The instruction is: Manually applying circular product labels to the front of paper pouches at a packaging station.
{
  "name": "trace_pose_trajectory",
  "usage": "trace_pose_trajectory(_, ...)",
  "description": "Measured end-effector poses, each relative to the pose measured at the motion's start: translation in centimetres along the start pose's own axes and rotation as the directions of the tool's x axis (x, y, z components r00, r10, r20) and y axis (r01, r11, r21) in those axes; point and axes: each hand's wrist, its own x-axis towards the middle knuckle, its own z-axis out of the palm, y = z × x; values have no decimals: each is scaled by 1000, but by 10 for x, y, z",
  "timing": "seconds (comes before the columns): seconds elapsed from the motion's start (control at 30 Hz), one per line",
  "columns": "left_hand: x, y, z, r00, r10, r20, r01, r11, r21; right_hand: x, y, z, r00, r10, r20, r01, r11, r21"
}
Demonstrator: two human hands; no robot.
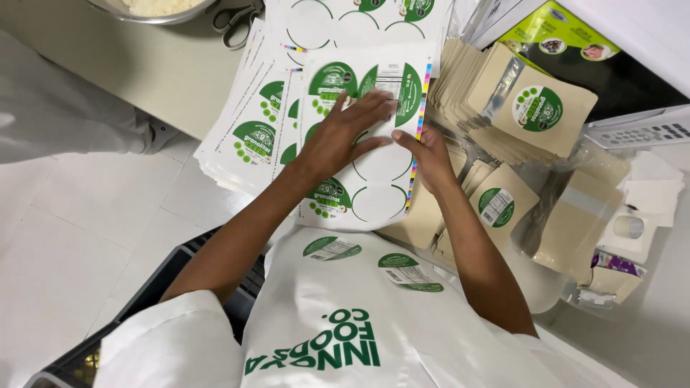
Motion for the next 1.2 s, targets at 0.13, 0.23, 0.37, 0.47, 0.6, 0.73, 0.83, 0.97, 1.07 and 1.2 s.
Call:
trace_pose_trajectory(0.13, 18, -19, 39, 995, 11, -100, -27, 987, -159, -12, -33, 0, 994, -111, 20, 109, 992, 63)
trace_pose_trajectory(0.23, 21, -14, 53, 977, -28, -210, -17, 977, -210, -11, -42, -5, 977, -213, 14, 210, 973, 100)
trace_pose_trajectory(0.37, 23, -22, 65, 924, 49, -380, -99, 989, -114, -11, -52, 0, 976, -216, 26, 215, 976, 35)
trace_pose_trajectory(0.47, 19, -28, 62, 903, -22, -429, -49, 987, -154, -6, -51, 5, 977, -214, 22, 213, 977, 31)
trace_pose_trajectory(0.6, 33, -71, 35, 581, -628, -518, 338, 764, -549, 15, -23, -10, 995, -96, -4, 96, 994, -43)
trace_pose_trajectory(0.73, 33, -74, -61, 329, -644, -690, -194, 669, -717, 54, -12, -16, 969, 61, -238, -49, 997, 55)
trace_pose_trajectory(0.83, 10, -36, -97, 317, -656, -685, -60, 707, -705, 92, 6, -2, 899, 229, -374, 7, 844, 536)
trace_pose_trajectory(0.97, -20, -56, -75, 363, -647, -670, 80, 739, -669, 141, 46, 9, 926, 201, -319, -45, 899, 435)
trace_pose_trajectory(1.07, -27, -67, -47, 401, -675, -619, 112, 707, -698, 165, 71, -6, 929, 233, -287, -104, 909, 403)
trace_pose_trajectory(1.2, -22, -41, -15, 669, -500, -550, 288, 857, -428, 120, 44, -4, 943, 315, -107, -297, 942, 157)
